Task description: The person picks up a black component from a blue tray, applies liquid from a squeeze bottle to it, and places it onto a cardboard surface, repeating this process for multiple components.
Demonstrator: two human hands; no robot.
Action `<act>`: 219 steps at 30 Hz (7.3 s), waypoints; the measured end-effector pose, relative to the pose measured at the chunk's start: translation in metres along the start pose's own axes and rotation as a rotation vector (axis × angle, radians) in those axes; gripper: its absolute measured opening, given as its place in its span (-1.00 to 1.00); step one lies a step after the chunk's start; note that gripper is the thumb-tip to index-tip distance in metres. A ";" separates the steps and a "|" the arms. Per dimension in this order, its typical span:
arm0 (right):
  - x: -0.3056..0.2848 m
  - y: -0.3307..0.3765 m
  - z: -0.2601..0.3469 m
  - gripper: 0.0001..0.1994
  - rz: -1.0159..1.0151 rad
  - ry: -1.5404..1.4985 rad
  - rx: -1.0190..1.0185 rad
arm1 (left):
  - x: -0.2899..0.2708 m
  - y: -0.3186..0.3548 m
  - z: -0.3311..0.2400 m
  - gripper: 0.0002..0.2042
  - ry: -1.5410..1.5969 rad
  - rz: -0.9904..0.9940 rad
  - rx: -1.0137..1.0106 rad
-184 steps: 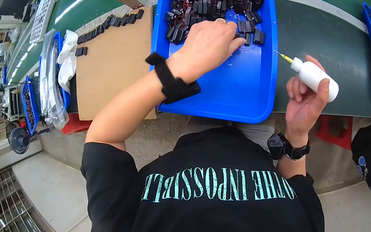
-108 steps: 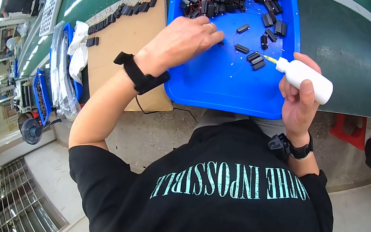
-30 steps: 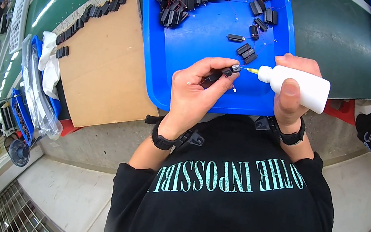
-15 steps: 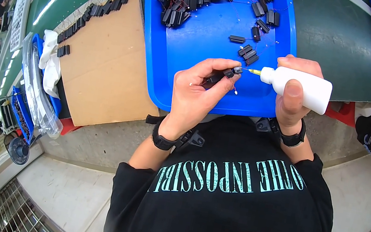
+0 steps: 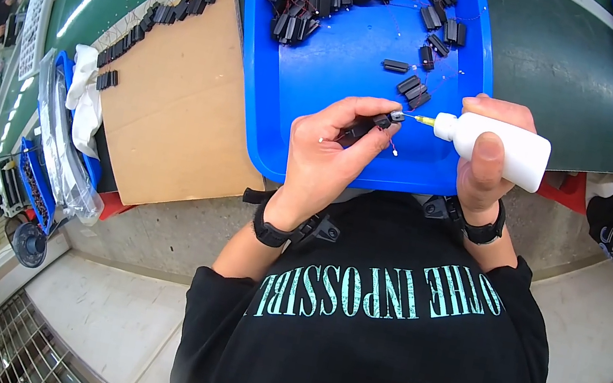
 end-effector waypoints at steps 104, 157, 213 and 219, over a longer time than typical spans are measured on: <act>0.012 0.006 0.008 -0.52 0.085 -0.004 -0.110 | -0.001 0.001 0.002 -0.78 -0.128 -0.019 0.054; 0.011 0.000 0.023 -0.48 -0.042 0.545 -0.105 | 0.018 0.002 -0.002 -0.80 0.057 0.056 -0.036; 0.031 0.011 0.014 -0.43 0.089 0.189 -0.022 | -0.002 0.018 -0.004 -0.84 0.066 0.075 0.079; 0.031 0.013 0.013 -0.61 0.146 0.088 -0.061 | -0.003 0.018 -0.003 -0.83 0.086 0.038 0.087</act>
Point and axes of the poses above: each hand's wrist, its own y-axis away from the middle knuckle, its own x-axis out of the palm, z = x × y, the point moved 10 cm from there along -y, towards the middle knuckle, and after that the axes turned 1 degree about -y, right-handed, at the moved point
